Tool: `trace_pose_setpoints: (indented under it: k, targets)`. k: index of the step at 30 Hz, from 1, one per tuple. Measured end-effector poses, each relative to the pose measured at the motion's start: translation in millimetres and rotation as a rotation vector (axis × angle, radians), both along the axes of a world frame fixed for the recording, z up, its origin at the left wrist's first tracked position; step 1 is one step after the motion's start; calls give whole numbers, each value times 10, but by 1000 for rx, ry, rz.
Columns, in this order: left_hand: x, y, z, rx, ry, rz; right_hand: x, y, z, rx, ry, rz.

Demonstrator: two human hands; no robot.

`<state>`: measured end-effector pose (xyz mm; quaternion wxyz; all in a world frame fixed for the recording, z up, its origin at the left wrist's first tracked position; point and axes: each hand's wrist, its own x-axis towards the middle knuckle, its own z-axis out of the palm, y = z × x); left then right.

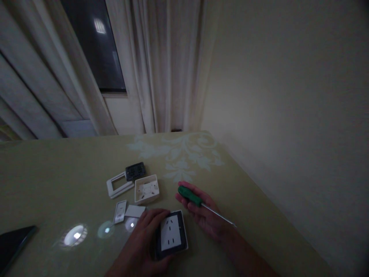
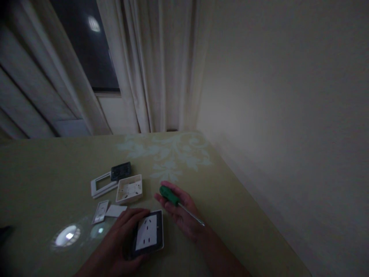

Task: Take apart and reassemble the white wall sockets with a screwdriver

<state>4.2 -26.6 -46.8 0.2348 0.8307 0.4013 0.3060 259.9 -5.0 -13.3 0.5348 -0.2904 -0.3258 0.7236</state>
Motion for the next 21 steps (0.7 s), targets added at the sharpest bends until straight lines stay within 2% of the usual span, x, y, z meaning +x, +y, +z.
trace_pose_setpoints:
  k: [3, 6, 9, 12, 17, 21]
  targets:
    - [5, -7, -28, 46, 20, 10, 0, 26, -63, 64, -176, 6]
    - [-8, -22, -18, 72, 50, -6, 19, 45, -38, 151, -334, 18]
    - [-10, -45, 20, 70, 28, -16, 80, 41, 45, 358, -612, 31]
    - [24, -68, 37, 24, -54, 33, 165, 34, 49, 558, -875, 86]
    - [66, -40, 6, -34, -124, 75, 247, 34, -110, 616, -973, 168]
    - [33, 5, -29, -63, -192, 118, 200, 11, -104, 632, -1092, 321]
